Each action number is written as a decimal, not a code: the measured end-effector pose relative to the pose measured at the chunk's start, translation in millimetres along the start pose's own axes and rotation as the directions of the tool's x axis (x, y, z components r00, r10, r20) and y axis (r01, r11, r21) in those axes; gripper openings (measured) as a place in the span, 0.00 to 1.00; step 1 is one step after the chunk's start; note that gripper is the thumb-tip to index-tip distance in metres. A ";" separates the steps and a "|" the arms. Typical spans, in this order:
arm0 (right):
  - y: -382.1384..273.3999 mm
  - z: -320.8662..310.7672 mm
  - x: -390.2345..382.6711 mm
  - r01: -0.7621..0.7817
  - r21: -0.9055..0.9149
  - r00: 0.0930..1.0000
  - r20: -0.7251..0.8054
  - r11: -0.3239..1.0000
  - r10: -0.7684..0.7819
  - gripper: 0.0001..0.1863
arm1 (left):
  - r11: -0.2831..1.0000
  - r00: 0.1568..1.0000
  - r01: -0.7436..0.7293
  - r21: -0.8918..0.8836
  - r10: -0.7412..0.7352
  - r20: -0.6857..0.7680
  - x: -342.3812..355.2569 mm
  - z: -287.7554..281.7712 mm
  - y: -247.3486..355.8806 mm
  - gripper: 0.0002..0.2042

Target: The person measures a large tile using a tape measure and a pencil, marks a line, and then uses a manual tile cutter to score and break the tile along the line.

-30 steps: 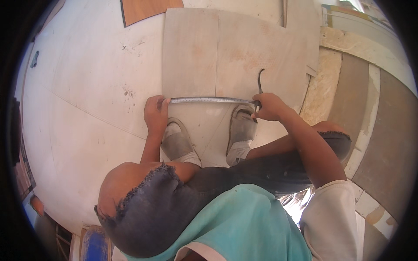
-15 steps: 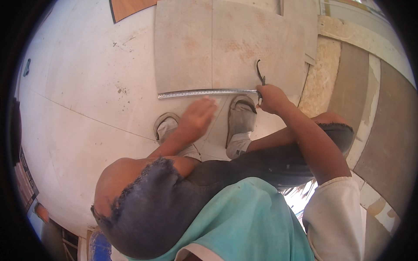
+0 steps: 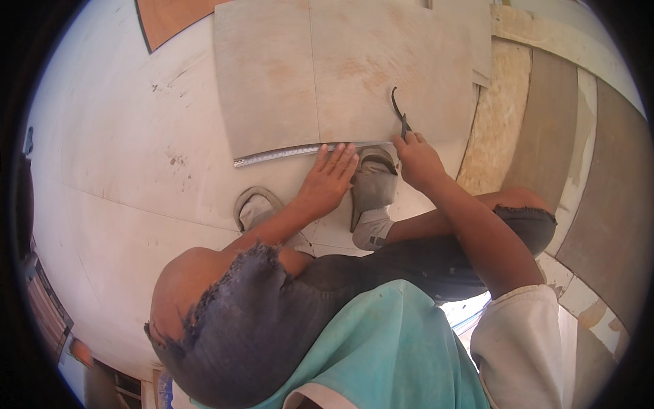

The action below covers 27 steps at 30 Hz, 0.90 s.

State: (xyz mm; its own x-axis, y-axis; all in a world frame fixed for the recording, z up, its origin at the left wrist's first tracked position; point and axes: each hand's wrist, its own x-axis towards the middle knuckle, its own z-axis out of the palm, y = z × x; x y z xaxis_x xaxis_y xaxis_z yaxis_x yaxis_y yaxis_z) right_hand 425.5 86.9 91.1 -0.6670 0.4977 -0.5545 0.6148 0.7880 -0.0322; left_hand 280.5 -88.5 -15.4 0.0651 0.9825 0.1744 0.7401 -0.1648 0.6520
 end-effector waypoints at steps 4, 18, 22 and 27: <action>1.1 4.6 -2.0 0.028 -0.036 0.999 -0.029 0.999 -0.029 0.24 | 1.000 1.000 -0.001 -0.023 0.001 -0.007 -0.4 -0.3 1.0 0.29; -9.9 -1.4 1.0 0.033 -0.249 0.999 0.022 0.968 -0.028 0.18 | 0.998 0.999 -0.010 0.058 0.008 0.038 -2.0 7.9 -3.3 0.31; -40.4 -24.2 10.8 0.076 -0.001 0.978 -0.194 0.997 -0.074 0.17 | 0.999 0.999 -0.001 0.040 -0.001 0.051 -1.1 4.5 -2.3 0.31; -105.6 -30.3 23.1 0.004 0.869 0.957 -0.147 0.495 0.250 0.14 | 0.999 0.994 0.008 0.036 -0.012 0.111 -6.5 11.9 -3.1 0.30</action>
State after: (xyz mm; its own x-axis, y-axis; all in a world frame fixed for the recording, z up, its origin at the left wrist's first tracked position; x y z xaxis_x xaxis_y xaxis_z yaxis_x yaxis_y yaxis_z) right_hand 332.5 26.2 106.9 -0.5461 0.7266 -0.4169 0.6678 0.0772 -0.7403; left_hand 285.7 -93.4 -27.4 0.1299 0.9880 0.0834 0.7645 -0.1534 0.6261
